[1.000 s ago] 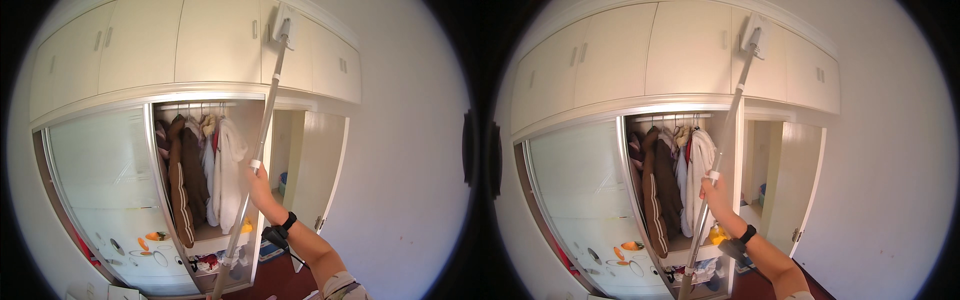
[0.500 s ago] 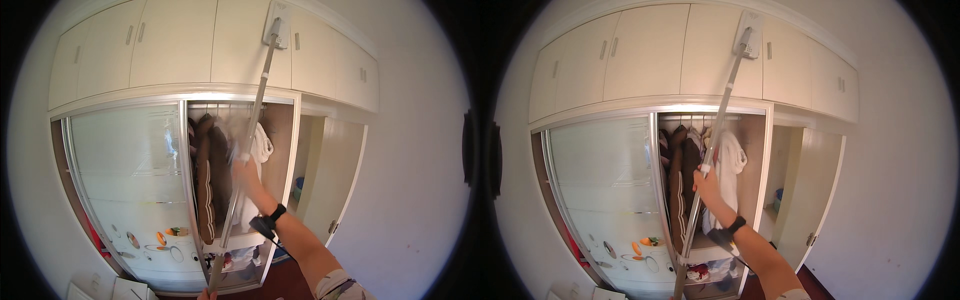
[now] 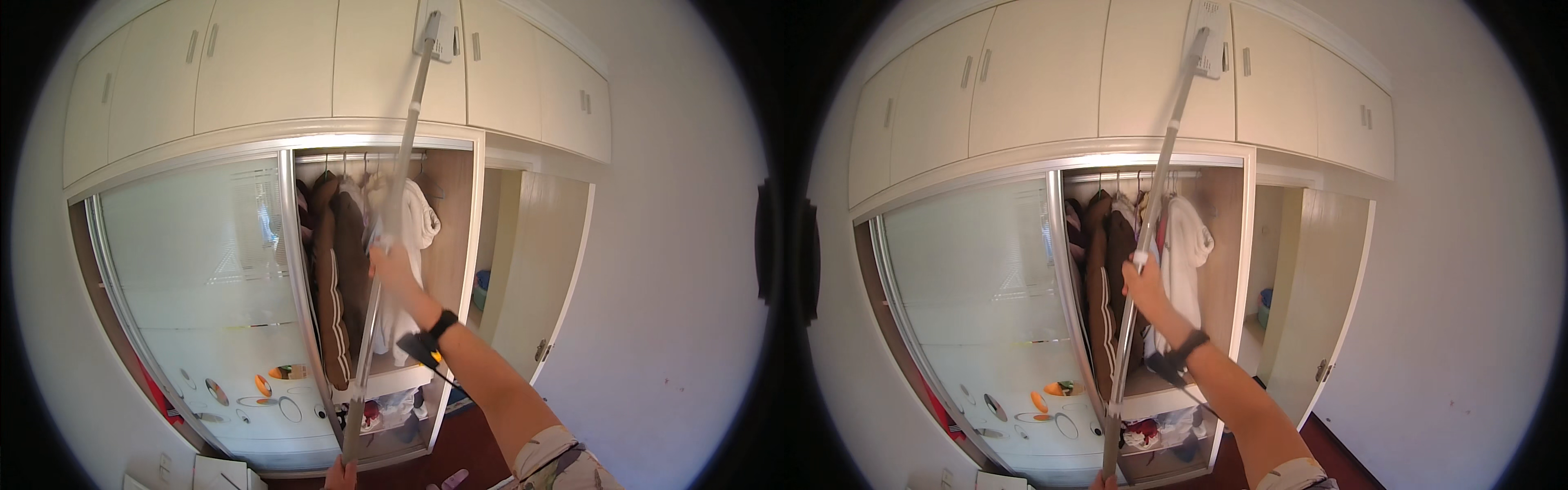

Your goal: The person wipes the top exterior and interior frame of a white closet using a long-handled cleaning tool.

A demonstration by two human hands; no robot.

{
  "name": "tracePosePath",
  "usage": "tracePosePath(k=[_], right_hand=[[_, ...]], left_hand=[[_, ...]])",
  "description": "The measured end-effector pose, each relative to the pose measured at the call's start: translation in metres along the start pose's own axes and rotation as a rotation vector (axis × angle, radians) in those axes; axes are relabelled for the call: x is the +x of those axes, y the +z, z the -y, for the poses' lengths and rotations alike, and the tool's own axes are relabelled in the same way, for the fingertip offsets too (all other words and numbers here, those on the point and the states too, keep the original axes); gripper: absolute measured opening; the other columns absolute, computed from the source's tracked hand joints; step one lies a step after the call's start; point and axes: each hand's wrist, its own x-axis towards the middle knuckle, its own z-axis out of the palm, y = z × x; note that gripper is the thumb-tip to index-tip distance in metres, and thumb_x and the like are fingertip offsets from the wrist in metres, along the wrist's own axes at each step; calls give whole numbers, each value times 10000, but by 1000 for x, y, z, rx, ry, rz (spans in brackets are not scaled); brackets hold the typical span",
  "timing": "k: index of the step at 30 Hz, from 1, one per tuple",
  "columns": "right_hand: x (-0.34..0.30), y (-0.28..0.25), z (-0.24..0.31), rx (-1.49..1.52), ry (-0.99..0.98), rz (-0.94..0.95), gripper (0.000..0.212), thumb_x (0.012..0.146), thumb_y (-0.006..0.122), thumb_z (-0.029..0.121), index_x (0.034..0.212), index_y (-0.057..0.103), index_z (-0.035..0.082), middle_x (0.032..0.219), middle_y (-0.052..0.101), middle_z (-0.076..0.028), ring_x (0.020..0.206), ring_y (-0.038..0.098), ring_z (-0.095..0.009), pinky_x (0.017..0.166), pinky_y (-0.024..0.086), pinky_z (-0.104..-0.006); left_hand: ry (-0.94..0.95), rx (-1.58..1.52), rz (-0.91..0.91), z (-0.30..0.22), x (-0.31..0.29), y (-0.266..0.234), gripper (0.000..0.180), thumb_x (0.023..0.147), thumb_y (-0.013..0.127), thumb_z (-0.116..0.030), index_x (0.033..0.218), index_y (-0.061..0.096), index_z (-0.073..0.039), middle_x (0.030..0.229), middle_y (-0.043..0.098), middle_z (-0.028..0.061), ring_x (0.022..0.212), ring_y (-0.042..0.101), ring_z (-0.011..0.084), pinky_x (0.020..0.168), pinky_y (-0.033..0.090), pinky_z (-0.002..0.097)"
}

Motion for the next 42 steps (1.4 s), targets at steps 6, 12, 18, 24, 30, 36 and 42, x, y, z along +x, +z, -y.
tracePosePath(k=[6,12,18,24,30,36,42], right_hand=[[-16,9,-2,110,38,0,243,830,528,116,1015,401,22,655,471,-44,458,476,-119,426,409,-258],[-131,14,-41,191,143,15,244,847,517,117,1041,397,31,687,470,-36,472,474,-108,422,409,-257],[-69,18,2,154,129,6,233,830,532,108,1010,409,23,666,472,-35,458,469,-112,407,400,-256],[41,-8,37,64,-73,6,224,819,540,100,992,420,25,627,475,-45,433,459,-118,401,390,-261],[-32,26,10,247,52,29,178,847,524,84,978,411,39,663,472,-31,450,449,-103,402,401,-240],[-82,40,7,279,78,71,143,851,509,88,946,409,52,665,480,-33,451,453,-94,401,406,-238],[7,47,48,272,-67,29,185,828,524,91,955,419,8,669,477,-46,458,459,-113,410,387,-256]], left_hand=[[-596,-723,299,1,7,-7,301,893,456,-293,1049,524,-45,963,542,209,853,536,356,709,427,448],[-597,-739,449,-24,-128,22,301,907,417,-221,1149,513,-71,1057,516,214,847,524,368,757,437,446],[-257,-359,332,4,-102,88,377,858,462,-176,1217,482,-61,1149,475,212,954,492,410,811,421,484],[86,-40,-188,-2,65,-33,349,857,487,-189,1170,505,-35,1037,532,161,862,545,302,722,470,383],[-785,-1182,46,-10,-34,-4,198,905,483,-200,1010,552,-47,632,492,-7,507,449,93,417,365,230],[-935,-1172,120,-17,-109,28,163,915,461,-181,1011,527,-67,696,512,-1,554,466,92,445,371,221],[-473,-293,-58,3,-13,-20,172,887,470,-171,1009,530,-65,749,535,150,669,521,260,597,422,402]])
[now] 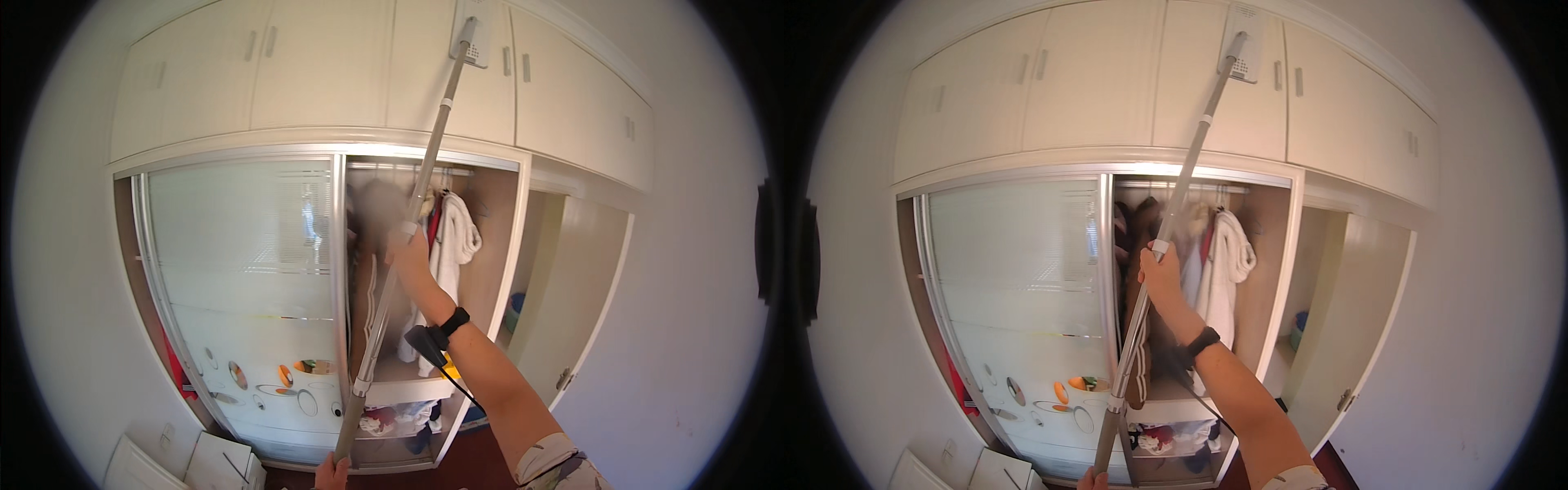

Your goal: The person wipes the top exterior and interior frame of a white closet using a long-handled cleaning tool.

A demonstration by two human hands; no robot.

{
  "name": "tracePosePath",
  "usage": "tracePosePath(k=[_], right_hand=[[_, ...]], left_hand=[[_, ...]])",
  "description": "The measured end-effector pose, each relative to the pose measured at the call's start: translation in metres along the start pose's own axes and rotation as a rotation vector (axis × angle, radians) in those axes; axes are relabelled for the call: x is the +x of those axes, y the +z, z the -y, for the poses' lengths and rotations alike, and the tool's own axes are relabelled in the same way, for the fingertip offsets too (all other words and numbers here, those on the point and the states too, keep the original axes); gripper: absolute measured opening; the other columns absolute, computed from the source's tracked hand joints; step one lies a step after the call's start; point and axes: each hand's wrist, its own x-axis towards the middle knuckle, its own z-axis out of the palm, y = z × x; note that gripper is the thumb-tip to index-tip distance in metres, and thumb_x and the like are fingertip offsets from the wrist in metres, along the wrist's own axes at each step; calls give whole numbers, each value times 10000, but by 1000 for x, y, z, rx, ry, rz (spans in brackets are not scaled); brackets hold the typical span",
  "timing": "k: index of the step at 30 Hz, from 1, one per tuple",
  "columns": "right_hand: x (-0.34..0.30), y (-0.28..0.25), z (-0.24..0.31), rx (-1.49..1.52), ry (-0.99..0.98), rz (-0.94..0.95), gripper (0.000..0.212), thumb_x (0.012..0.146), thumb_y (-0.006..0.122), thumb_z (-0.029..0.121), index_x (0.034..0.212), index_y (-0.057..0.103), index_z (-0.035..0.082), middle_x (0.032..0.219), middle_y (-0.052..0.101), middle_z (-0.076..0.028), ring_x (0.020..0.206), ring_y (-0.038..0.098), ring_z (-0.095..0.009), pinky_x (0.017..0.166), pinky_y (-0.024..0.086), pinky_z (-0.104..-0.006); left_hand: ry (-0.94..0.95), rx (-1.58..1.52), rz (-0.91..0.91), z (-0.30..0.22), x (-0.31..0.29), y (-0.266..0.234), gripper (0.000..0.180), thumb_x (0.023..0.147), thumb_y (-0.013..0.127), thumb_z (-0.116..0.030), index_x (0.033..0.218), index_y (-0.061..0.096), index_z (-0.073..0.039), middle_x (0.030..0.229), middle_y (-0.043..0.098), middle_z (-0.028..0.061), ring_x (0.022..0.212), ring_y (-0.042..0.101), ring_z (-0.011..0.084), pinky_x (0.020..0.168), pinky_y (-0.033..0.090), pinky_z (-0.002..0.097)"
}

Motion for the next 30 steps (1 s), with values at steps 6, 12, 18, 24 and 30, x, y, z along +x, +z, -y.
tracePosePath(k=[6,12,18,24,30], right_hand=[[-28,55,-23,86,36,94,207,806,533,88,955,415,8,680,487,-58,463,465,-113,414,397,-252],[-62,88,-18,8,147,249,242,817,518,115,1002,410,2,692,481,-56,493,472,-116,448,419,-259],[-63,71,-13,-24,181,301,285,814,519,136,1027,402,-12,698,491,-65,519,494,-129,478,441,-271],[-32,14,15,-23,9,270,287,783,548,131,977,403,-22,734,514,-97,508,519,-149,477,448,-289],[12,-26,22,-26,3,199,274,815,542,128,998,394,-14,713,495,-68,521,517,-135,486,446,-269]], left_hand=[[-433,-443,-55,18,-37,5,243,893,467,-265,977,548,-52,611,528,91,502,501,209,436,386,343],[6,-554,-271,-60,-42,-16,264,921,437,-338,944,509,-85,475,437,20,366,385,120,343,295,263],[-752,-1375,107,-75,-58,-13,292,911,444,-371,951,502,-88,506,459,19,334,339,106,297,221,232],[438,107,-147,-48,-34,-1,320,850,515,-262,1056,507,-17,834,553,204,551,494,304,452,420,414],[74,26,98,-50,14,-23,296,839,488,-191,1056,515,9,1007,547,183,832,517,398,679,424,497]])
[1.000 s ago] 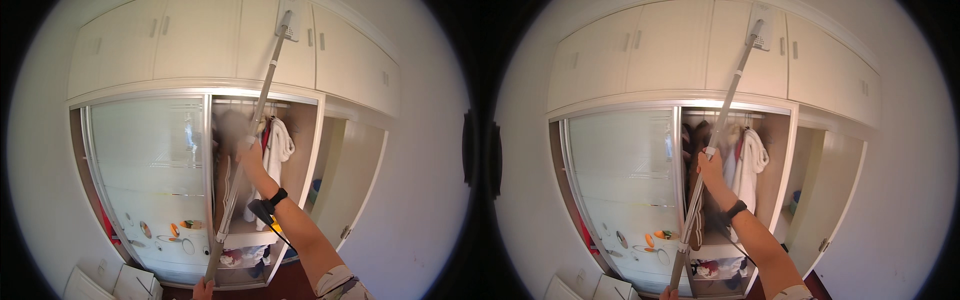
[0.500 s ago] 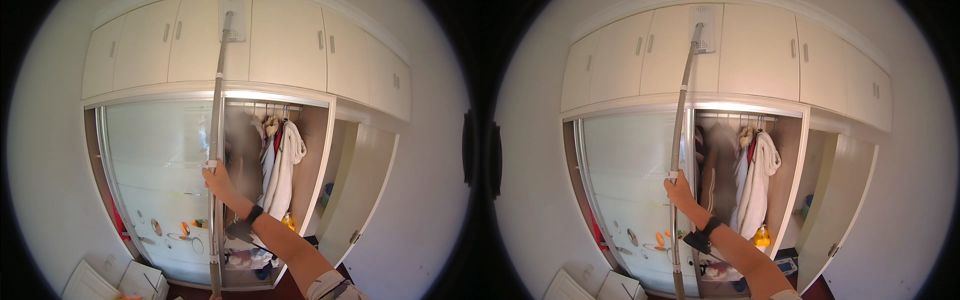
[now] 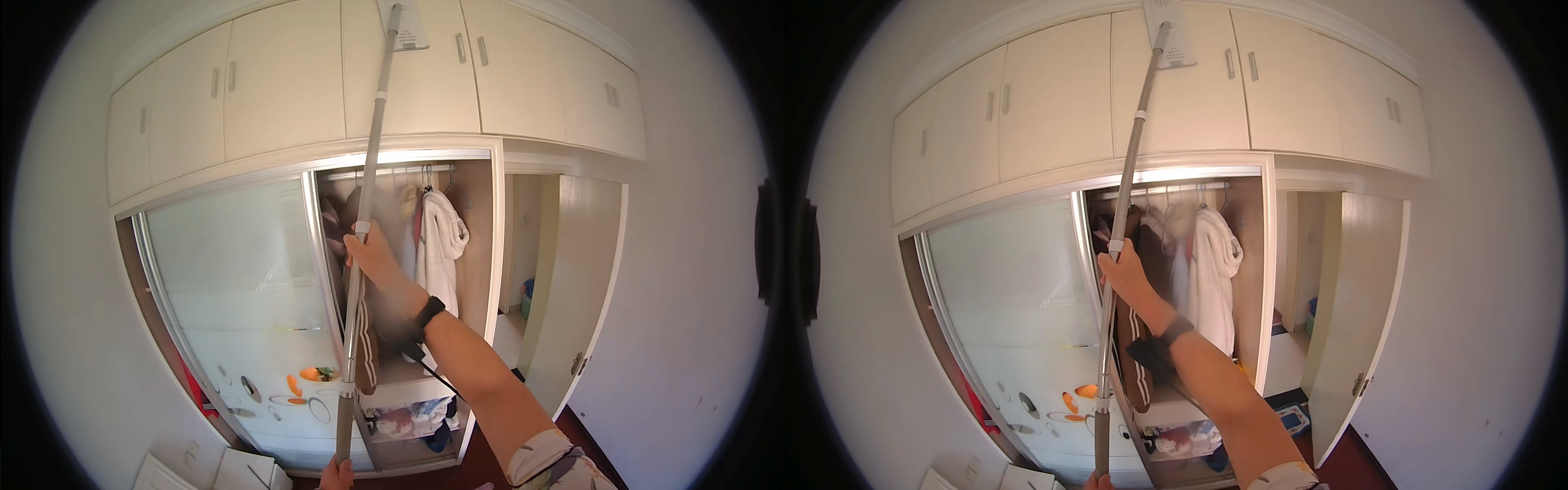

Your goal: The person wipes the top exterior and interior frame of a white closet using a long-handled cleaning tool.

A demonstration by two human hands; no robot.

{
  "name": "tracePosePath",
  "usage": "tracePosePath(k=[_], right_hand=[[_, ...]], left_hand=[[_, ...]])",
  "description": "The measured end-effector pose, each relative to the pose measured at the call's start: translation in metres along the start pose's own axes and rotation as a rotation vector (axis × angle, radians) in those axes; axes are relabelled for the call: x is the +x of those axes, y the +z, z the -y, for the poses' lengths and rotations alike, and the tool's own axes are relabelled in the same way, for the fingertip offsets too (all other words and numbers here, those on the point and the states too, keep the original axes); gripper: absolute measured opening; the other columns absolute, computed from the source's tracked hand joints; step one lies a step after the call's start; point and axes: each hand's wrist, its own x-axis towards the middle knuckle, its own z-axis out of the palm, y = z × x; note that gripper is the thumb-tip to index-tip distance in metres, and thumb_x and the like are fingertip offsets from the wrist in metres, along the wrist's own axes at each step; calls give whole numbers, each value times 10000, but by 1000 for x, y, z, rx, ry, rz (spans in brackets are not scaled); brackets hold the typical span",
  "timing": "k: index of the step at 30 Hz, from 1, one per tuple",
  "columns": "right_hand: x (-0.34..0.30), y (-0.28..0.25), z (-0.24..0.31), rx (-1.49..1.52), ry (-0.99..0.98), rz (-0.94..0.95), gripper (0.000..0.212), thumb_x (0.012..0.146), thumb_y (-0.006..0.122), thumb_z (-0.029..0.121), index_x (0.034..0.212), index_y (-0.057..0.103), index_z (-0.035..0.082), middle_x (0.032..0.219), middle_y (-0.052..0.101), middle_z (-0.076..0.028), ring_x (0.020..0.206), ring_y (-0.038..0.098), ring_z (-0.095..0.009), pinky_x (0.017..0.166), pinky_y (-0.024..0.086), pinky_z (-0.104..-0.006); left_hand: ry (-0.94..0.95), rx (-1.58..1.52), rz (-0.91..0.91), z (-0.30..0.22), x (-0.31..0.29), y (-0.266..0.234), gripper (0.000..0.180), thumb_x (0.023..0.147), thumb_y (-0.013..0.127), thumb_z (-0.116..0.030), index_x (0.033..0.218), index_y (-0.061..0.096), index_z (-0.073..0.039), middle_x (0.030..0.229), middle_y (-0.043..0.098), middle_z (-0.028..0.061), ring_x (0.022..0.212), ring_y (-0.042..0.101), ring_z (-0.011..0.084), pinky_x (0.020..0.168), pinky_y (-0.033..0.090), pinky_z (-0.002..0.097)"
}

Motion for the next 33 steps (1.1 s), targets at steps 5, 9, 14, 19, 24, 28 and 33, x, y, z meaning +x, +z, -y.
tracePosePath(k=[5,9,14,19,24,28,33], right_hand=[[14,3,8,41,-39,-17,227,813,534,121,943,394,-1,677,504,-68,526,525,-138,491,449,-272],[22,1,7,127,-63,-77,255,781,531,133,925,391,-25,645,521,-93,497,541,-151,458,430,-280],[46,6,10,189,24,-23,279,810,539,113,998,364,7,676,510,-76,533,536,-158,492,472,-282],[84,25,17,322,57,-17,160,808,542,123,880,456,9,666,534,-74,532,556,-165,466,473,-278],[104,41,54,359,115,3,129,816,511,147,843,479,25,689,554,-62,614,606,-166,500,489,-279],[114,43,63,346,71,66,171,822,499,171,887,464,16,760,571,-91,658,618,-188,564,516,-295],[128,48,85,418,97,61,217,829,486,168,965,437,6,796,574,-111,692,620,-210,621,521,-325]], left_hand=[[-426,-304,-49,-42,39,-67,257,888,451,-246,955,564,-26,807,588,216,748,536,438,623,433,498],[-339,-199,-143,-27,55,-101,308,896,449,-282,984,557,-7,781,584,266,750,530,480,618,424,499],[-348,-154,-108,-21,79,-144,338,887,470,-335,966,548,-15,768,581,266,747,540,465,608,428,496],[-303,177,-279,37,106,-168,407,834,555,-297,1005,529,71,650,572,251,634,570,429,537,429,486],[-208,246,-417,32,127,-232,311,847,539,-262,904,515,43,598,528,230,605,535,437,521,401,474],[-182,322,-474,38,133,-252,269,846,542,-273,859,504,-7,598,540,223,593,543,440,504,412,487],[-191,469,-612,37,147,-290,265,848,544,-264,895,502,-7,602,542,218,600,546,431,506,408,488]])
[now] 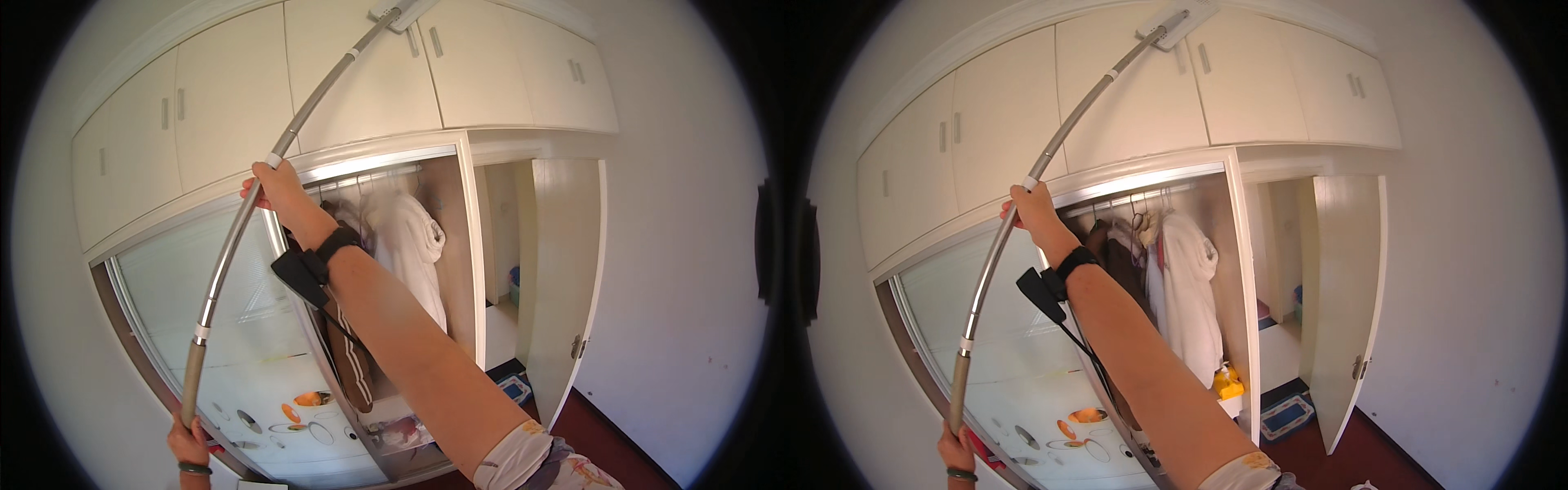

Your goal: The person wipes the top exterior and interior frame of a white closet using a long-handled cleaning tool.

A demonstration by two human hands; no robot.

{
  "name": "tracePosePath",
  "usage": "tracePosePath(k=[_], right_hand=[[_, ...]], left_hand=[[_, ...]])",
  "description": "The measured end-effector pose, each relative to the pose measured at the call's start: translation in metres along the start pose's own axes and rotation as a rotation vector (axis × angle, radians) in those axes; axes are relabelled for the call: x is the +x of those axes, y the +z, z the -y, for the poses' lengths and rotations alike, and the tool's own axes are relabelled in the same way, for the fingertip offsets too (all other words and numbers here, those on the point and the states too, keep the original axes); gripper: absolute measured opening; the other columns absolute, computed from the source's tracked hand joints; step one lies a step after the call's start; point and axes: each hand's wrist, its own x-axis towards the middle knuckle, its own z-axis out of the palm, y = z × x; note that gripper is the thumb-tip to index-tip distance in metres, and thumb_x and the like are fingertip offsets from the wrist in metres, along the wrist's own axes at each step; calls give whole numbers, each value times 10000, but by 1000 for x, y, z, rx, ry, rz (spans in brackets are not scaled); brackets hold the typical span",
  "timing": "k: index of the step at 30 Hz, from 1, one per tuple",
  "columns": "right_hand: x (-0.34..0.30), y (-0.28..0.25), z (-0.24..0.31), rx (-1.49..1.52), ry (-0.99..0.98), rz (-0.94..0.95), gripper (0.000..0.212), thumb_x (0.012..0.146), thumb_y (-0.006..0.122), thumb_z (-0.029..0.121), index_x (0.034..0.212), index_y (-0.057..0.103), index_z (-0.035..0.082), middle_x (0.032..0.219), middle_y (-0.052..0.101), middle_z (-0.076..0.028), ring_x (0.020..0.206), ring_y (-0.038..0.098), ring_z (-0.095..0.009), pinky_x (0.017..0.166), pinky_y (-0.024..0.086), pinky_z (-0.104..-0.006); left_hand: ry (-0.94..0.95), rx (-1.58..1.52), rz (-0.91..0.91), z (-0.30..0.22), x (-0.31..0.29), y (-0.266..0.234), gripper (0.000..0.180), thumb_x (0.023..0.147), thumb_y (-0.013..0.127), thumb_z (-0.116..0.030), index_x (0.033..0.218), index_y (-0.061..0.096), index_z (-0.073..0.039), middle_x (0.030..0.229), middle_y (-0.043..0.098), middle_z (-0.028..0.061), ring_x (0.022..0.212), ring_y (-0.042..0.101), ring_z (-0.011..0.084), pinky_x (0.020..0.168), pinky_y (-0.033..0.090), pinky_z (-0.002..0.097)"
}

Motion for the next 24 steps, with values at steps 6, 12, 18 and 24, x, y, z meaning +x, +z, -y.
tracePosePath(k=[6,12,18,24], right_hand=[[15,-3,28,128,-38,41,215,804,470,138,954,426,-9,751,573,-134,631,612,-229,565,520,-343],[9,-46,51,42,-65,-5,220,817,472,194,931,449,8,818,568,-116,736,608,-226,674,521,-345],[1,-111,62,-36,-41,-133,202,837,464,198,948,415,36,752,551,-71,696,602,-203,610,514,-337],[-20,-189,64,-116,-61,-230,152,848,448,222,908,423,85,700,542,-36,624,578,-171,562,479,-315]], left_hand=[[64,-11,-120,-25,31,-24,241,855,543,-232,817,459,-9,613,526,215,570,526,423,496,396,472],[94,11,-162,-70,30,-21,249,846,558,-239,797,445,-24,596,510,199,569,514,425,486,380,475],[58,-87,13,-126,9,16,270,799,620,-247,797,461,-29,606,515,190,570,516,418,490,382,464],[81,-208,148,-201,-16,51,260,820,603,-242,760,464,-30,541,506,135,497,532,329,466,384,410]])
